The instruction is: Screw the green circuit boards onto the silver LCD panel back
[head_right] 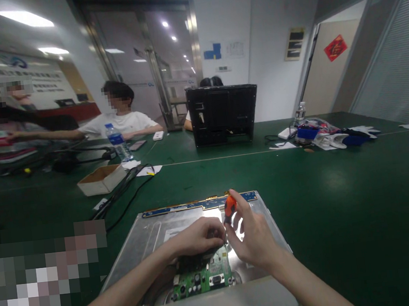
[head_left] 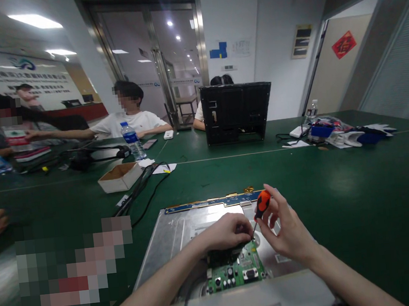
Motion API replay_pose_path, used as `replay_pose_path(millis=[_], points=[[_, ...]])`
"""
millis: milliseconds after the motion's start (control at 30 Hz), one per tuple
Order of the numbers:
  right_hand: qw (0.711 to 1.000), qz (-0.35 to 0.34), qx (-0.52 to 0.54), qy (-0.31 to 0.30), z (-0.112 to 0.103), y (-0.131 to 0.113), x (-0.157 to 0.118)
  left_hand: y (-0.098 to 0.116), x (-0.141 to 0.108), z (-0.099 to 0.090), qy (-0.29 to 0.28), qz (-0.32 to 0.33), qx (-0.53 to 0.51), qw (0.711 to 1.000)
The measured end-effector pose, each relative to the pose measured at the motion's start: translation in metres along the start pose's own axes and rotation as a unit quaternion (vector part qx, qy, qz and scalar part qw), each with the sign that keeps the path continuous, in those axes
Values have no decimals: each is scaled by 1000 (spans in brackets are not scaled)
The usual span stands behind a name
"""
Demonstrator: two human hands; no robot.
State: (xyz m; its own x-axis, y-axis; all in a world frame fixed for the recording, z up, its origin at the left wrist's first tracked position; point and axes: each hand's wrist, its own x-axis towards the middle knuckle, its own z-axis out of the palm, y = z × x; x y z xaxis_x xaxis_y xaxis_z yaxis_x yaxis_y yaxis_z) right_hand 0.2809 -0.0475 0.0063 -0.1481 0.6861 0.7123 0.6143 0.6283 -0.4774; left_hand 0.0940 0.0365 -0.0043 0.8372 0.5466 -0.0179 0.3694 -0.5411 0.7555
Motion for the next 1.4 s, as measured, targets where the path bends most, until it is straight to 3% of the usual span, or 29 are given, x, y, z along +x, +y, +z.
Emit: replay_pose_path(millis=[633, 1167, 1400], points=[[999, -37, -15, 36, 1, 0, 3, -4, 0, 1, 0, 14, 1, 1000], [1000, -15, 12, 2, 1, 0, 0, -1, -1, 0, -3, 12, -4, 1000], [999, -2, 11, 36, 6, 9, -3, -1, 0, 0, -4, 4, -7, 1000]])
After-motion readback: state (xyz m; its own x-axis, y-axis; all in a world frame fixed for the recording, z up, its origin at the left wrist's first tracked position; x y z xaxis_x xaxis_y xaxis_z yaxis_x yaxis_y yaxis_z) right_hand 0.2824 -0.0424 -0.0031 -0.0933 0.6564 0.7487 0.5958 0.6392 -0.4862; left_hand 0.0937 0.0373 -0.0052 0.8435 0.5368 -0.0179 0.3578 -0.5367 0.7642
